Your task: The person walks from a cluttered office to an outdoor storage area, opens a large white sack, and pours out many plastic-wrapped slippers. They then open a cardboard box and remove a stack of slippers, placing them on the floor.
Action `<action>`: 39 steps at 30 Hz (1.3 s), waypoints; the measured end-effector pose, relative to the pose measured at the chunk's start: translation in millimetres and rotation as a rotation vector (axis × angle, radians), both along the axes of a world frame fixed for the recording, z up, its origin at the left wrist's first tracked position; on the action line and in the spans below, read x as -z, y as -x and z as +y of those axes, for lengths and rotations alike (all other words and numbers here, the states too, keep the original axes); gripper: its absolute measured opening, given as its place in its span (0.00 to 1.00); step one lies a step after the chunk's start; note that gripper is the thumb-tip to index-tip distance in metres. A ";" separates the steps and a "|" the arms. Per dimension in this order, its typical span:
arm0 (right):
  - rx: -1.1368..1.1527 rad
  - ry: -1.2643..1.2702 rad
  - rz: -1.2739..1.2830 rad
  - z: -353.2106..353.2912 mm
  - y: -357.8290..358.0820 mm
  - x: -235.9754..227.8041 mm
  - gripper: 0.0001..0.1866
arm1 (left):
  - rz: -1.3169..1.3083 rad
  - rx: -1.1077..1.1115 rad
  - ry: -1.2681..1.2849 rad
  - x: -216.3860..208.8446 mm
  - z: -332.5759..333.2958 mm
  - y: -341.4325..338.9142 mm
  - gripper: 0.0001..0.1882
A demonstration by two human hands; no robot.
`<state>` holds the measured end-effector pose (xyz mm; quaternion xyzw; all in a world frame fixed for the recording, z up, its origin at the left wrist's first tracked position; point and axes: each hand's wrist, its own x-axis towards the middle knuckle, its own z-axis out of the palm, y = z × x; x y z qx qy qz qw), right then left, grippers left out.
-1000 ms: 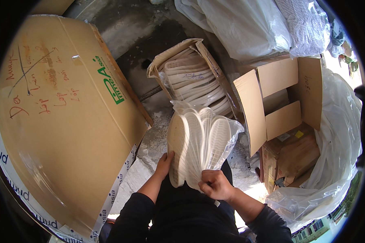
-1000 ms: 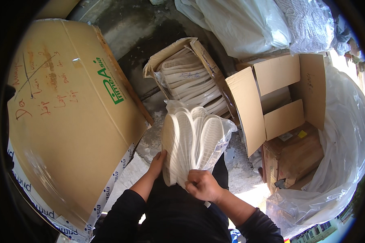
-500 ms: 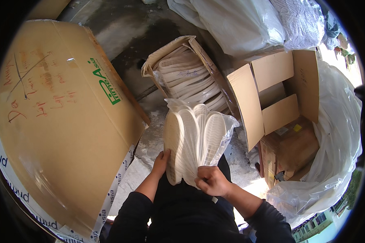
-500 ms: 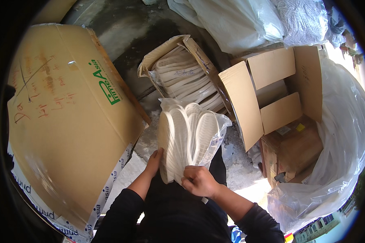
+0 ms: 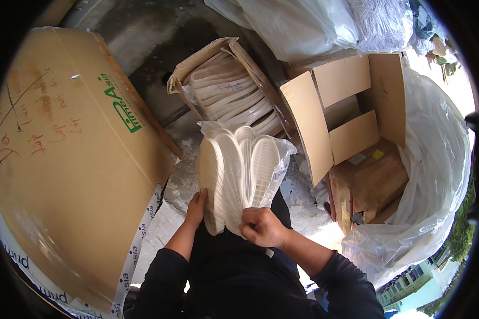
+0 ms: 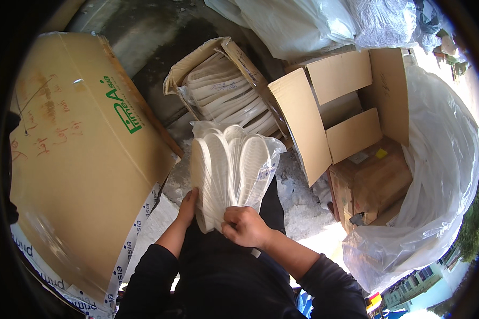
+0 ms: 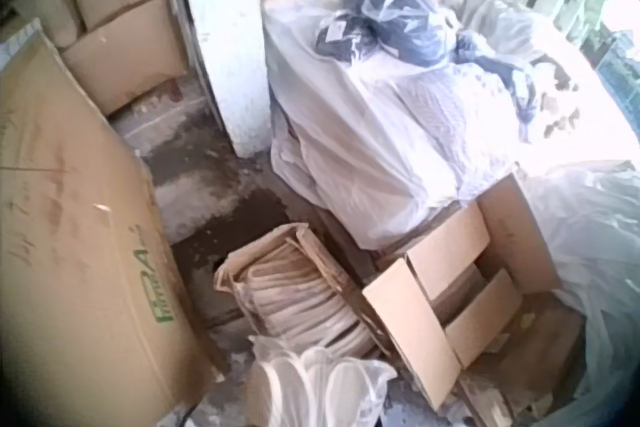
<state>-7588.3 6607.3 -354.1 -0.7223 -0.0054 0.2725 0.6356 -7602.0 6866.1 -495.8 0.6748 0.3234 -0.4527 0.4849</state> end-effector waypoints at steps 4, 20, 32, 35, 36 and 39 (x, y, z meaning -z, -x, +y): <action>-0.001 0.007 -0.008 -1.3 -2.3 -1.0 0.09 | -0.023 0.057 -0.045 -6.8 -0.9 -1.3 0.39; 0.198 0.114 0.120 9.8 17.6 -57.6 0.13 | -0.355 0.365 -0.126 -23.6 24.1 -25.4 0.30; 0.790 0.183 0.237 -15.9 62.5 -52.6 0.14 | -0.510 0.097 -0.157 -30.4 84.3 4.0 0.23; 0.785 0.152 0.237 -27.5 83.8 -40.4 0.14 | -0.500 -0.093 -0.187 -14.4 99.0 52.9 0.23; 0.809 0.151 0.258 -31.8 93.6 -36.6 0.15 | -0.486 -0.185 -0.177 -8.5 101.6 77.1 0.23; 0.777 -0.022 0.257 -49.6 126.7 -24.8 0.15 | -0.546 -0.240 -0.243 11.3 104.4 165.9 0.23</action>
